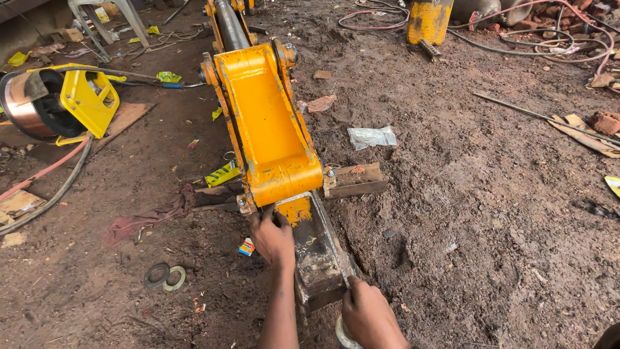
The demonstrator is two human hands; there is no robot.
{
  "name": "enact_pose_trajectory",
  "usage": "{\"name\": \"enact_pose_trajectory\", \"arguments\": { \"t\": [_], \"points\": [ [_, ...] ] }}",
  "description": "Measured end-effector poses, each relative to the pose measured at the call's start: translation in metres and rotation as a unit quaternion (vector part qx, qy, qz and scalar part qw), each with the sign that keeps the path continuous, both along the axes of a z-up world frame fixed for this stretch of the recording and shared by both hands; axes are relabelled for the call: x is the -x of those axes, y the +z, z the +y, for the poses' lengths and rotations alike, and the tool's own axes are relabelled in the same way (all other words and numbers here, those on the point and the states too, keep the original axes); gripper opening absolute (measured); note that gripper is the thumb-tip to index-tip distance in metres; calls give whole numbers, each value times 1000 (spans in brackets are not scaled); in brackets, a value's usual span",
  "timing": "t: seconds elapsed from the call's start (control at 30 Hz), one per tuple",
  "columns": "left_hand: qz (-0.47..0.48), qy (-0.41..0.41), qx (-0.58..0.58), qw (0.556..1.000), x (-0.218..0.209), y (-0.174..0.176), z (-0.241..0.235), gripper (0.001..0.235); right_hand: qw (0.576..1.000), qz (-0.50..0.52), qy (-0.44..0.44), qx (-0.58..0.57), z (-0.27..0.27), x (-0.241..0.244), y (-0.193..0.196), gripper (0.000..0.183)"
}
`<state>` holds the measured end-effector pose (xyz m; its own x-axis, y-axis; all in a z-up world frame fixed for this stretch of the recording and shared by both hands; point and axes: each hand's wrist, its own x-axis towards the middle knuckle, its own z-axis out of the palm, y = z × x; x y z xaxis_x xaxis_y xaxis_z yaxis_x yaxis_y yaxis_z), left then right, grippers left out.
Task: The person uses a metal ruler to measure various sections of a yellow excavator arm resting on the ground. The person repeatedly positions the ruler against different parts of the arm, adjusts its placement, and appears to read measurements throughout the clip.
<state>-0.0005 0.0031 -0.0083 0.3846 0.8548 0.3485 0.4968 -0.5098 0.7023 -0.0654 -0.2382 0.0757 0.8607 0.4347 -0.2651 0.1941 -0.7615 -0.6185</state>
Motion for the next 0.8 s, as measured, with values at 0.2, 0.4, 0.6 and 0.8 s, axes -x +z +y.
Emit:
{"name": "enact_pose_trajectory", "arguments": {
  "t": [0.2, 0.4, 0.6, 0.8],
  "points": [
    [16, 20, -7, 1000, -1, 5, -3, 37, 999, 16, -29, 40, 0, -5, -5, 40],
    [4, 11, 5, 1000, -1, 6, -5, 38, 999, 26, -32, 14, 0, -8, -5, 43],
    [9, 10, -6, 1000, -1, -3, 1, 37, 999, 24, -30, 35, 1, -2, -1, 39],
    [5, 9, -21, 1000, 1, 2, 0, 39, 998, 39, -24, 35, 4, -2, -2, 41]
  ]
}}
